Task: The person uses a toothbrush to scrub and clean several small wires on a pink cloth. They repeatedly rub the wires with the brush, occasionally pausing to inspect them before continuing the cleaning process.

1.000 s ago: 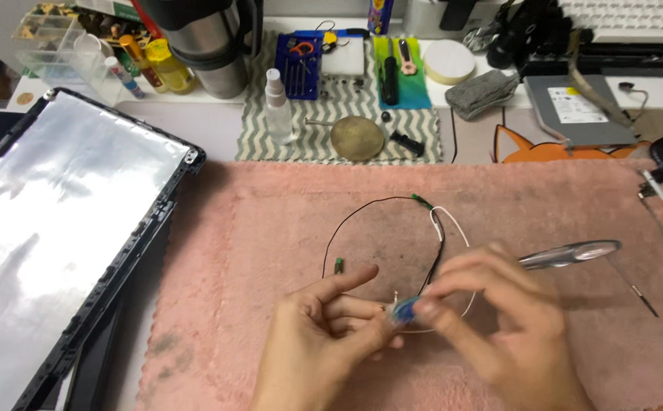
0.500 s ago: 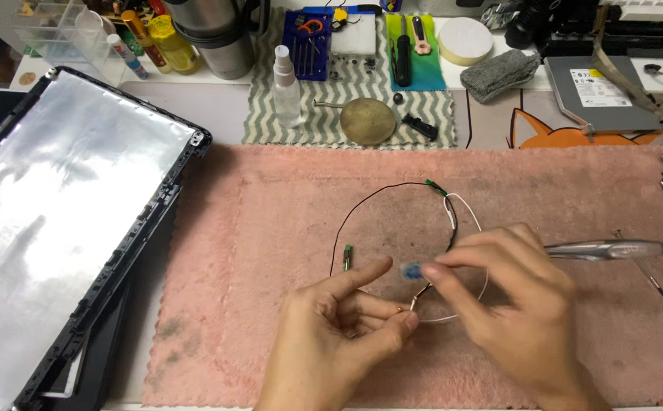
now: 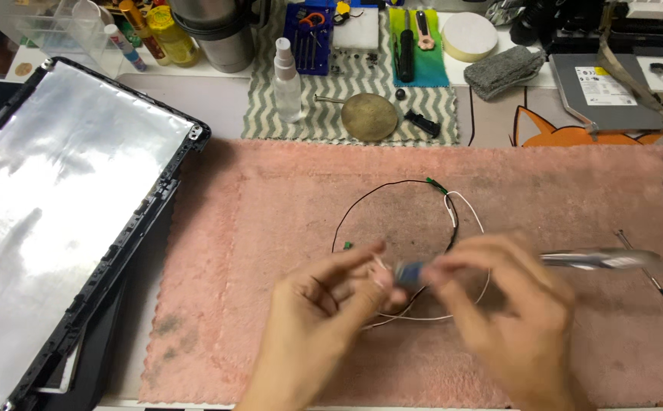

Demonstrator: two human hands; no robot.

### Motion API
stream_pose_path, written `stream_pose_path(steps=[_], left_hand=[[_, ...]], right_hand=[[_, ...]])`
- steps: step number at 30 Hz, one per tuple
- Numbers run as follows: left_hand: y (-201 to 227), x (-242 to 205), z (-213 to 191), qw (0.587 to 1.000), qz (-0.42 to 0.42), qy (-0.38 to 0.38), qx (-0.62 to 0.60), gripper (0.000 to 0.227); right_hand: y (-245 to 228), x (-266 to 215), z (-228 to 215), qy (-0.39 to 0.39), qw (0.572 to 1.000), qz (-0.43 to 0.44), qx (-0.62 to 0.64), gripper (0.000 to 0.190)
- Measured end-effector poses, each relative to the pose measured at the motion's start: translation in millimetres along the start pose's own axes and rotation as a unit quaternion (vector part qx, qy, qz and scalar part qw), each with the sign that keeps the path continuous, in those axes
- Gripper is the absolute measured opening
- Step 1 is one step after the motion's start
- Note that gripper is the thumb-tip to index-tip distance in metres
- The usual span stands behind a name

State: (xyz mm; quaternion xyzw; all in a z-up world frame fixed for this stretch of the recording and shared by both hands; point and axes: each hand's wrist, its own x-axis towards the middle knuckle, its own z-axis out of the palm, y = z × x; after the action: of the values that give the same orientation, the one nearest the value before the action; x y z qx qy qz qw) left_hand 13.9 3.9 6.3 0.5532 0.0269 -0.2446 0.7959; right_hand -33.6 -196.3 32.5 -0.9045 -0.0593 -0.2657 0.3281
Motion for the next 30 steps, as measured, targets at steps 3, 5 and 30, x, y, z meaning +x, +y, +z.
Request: stream_pose_path(steps=[3, 5, 30], left_hand=[[12, 6, -2, 0.996, -0.045, 0.029, -0.069, 0.059], [17, 5, -1, 0.993, -0.073, 0.025, -0.088, 0.054], [28, -2, 12, 0.921, -0.141, 0.048, -0.360, 0.023]], right_hand=[[4, -6, 2, 0.080, 0.993, 0.079, 0.043, 0.007], [-4, -6, 1, 0.074, 0.992, 0.089, 0.044, 0.008], [-56, -4, 48, 0.026, 0.997, 0.031, 0.066, 0.008]])
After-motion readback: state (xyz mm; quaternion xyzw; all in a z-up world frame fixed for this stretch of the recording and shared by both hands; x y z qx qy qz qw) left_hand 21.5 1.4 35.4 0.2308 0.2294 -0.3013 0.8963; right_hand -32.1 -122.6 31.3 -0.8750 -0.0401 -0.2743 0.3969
